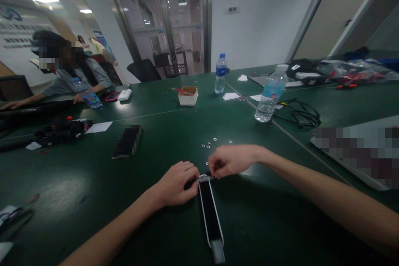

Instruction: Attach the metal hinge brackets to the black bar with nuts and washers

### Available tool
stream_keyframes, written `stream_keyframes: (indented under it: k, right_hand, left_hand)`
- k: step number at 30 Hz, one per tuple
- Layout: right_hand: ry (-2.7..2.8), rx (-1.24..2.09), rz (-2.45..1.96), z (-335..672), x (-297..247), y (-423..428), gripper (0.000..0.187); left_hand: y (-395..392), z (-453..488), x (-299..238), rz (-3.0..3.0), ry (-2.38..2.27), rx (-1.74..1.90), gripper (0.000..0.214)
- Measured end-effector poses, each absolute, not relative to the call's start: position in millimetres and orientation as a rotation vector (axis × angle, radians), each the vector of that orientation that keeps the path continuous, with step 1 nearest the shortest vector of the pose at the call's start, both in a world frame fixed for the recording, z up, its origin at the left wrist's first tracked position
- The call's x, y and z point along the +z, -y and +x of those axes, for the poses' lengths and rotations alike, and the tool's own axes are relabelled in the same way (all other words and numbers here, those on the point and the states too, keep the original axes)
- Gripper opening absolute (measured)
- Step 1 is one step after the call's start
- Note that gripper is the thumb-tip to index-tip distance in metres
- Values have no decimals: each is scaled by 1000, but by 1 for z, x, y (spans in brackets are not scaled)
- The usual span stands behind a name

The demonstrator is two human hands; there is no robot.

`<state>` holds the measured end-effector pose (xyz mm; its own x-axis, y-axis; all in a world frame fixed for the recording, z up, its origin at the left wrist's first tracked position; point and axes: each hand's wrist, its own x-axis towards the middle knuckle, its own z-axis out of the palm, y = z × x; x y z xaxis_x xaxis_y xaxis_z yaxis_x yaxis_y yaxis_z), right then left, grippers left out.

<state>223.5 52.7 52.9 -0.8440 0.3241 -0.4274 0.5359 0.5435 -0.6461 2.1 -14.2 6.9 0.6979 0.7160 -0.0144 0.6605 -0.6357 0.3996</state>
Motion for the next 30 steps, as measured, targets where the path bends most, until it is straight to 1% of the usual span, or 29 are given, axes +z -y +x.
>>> stream_keyframes:
  k: [19, 21, 23, 25, 28, 30]
  right_hand:
    - [-2678, -1224, 788, 222, 48, -50, 17]
    - [-2782, -1094, 915, 224, 45, -55, 15]
    - [-2911, -835, 1099, 226, 38, -61, 14]
    - [-2972, -609, 1222, 227, 29, -66, 18]
    - [-2972, -529, 1233, 227, 19, -70, 28]
    - [-2967, -516, 1225, 226, 16, -71, 30]
  left_hand:
    - [14, 3, 7, 2550, -1075, 221, 11]
    - [14, 3, 7, 2552, -1070, 222, 11]
    - [14, 3, 6, 2553, -1065, 226, 12]
    - [14, 2, 6, 2547, -1066, 233, 12]
    - [14, 1, 5, 2538, -1072, 237, 12]
    - [14, 1, 5, 2551, -1067, 239, 11]
